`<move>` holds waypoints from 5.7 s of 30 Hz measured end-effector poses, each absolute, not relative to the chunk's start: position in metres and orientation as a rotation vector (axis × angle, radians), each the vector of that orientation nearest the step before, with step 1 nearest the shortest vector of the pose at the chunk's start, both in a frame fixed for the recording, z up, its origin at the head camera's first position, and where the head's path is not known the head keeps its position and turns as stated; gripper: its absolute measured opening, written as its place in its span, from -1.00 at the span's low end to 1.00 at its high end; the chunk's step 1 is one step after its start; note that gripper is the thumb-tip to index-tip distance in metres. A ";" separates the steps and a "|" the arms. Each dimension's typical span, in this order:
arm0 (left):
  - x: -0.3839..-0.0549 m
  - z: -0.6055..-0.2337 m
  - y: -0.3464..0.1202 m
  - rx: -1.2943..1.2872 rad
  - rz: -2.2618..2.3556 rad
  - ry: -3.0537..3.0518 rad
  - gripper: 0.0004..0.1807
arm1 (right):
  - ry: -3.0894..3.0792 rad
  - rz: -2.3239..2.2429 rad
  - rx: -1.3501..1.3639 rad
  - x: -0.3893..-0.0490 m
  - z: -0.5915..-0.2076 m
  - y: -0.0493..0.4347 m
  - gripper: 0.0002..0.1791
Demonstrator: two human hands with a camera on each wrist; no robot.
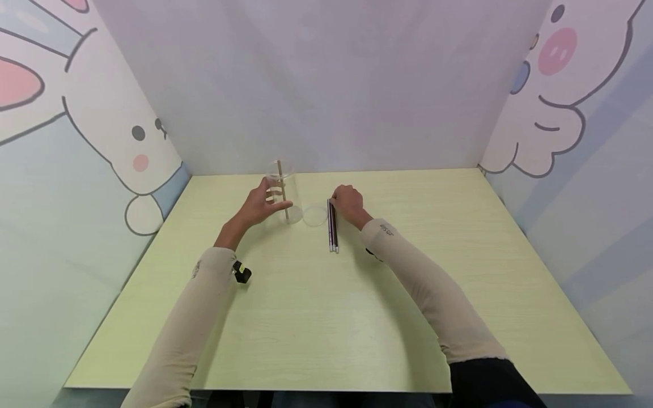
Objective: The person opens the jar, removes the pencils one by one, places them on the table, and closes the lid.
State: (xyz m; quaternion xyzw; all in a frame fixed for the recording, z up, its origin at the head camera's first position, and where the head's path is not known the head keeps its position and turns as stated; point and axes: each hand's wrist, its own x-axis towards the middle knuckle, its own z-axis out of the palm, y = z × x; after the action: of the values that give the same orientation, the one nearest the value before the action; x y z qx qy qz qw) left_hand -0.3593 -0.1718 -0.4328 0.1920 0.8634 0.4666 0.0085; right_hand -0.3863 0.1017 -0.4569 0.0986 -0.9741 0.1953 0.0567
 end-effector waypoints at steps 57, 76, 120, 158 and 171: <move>-0.360 -0.434 -0.170 0.621 1.481 2.681 -0.14 | -2.702 0.611 0.589 -0.381 -0.355 0.083 -0.74; -0.362 -0.437 -0.171 0.602 1.473 2.689 -0.13 | -2.604 0.649 0.688 -0.375 -0.322 0.051 -0.73; -0.367 -0.437 -0.172 0.681 1.472 2.699 -0.19 | -2.720 0.734 0.803 -0.374 -0.328 0.014 -0.91; -0.366 -0.444 -0.173 0.717 1.480 2.705 -0.24 | -2.468 0.741 0.814 -0.370 -0.301 0.020 -0.81; -0.366 -0.444 -0.173 0.675 1.477 2.701 -0.22 | -2.421 0.706 0.781 -0.370 -0.272 0.025 -0.79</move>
State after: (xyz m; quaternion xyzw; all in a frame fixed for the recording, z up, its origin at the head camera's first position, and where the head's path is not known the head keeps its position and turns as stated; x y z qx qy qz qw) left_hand -0.3662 -0.1731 -0.4441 0.2141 0.8570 0.4687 -0.0048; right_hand -0.3699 0.0251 -0.2721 0.2865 -0.8884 0.2590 0.2481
